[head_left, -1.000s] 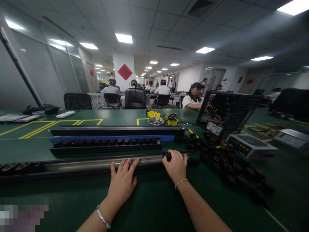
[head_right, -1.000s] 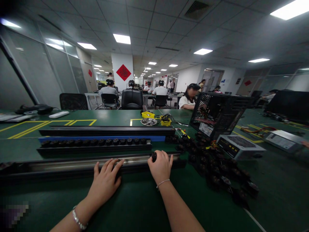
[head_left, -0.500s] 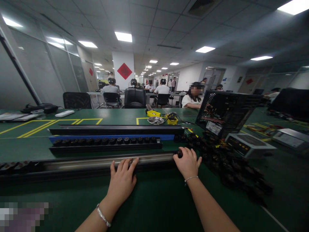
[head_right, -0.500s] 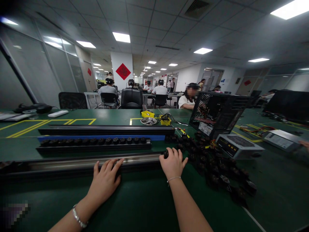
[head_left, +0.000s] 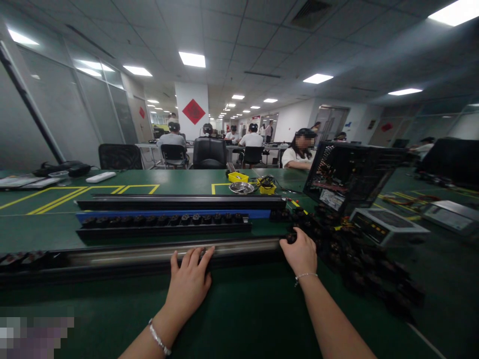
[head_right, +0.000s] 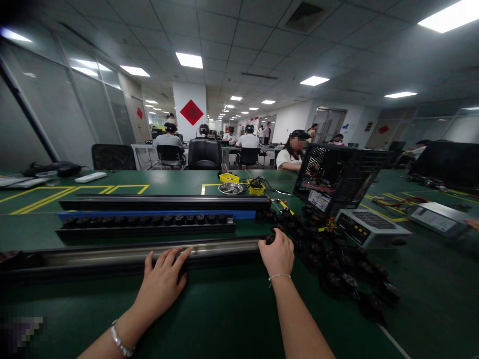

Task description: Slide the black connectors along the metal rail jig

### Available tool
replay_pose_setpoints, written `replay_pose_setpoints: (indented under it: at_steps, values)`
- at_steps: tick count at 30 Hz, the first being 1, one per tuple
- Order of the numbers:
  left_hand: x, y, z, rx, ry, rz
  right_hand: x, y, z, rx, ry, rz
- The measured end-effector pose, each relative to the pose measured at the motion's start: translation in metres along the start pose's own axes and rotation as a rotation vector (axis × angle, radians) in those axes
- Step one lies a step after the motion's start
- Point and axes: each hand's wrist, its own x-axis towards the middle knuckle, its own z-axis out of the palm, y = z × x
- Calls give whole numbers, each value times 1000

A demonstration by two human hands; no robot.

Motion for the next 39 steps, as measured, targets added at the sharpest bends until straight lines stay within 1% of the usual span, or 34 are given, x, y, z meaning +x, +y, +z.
replay_pose_setpoints:
  at_steps: [3, 8, 10, 16, 23, 28, 32, 39]
  values:
    - [0, 0, -1, -3, -5, -5, 2, 0, -4, 15, -13, 15]
    - [1, 0, -2, -8, -18, -8, 9, 7, -9, 53, -149, 211]
    - [1, 0, -2, -8, -18, -8, 11, 10, -9, 72, -165, 238]
    - [1, -2, 0, -9, -17, 1, 12, 13, -8, 95, -116, 228]
    - [0, -1, -1, -1, 15, 2, 13, 15, -8, 102, -107, 239]
    - [0, 0, -1, -4, 11, -14, 14, 17, -3, 88, -93, 219]
    - [0, 1, -2, -8, 11, -18, 15, 20, -1, 83, -76, 186]
    - [-1, 2, -3, -4, 18, -20, 21, 28, 0, 70, -60, 195]
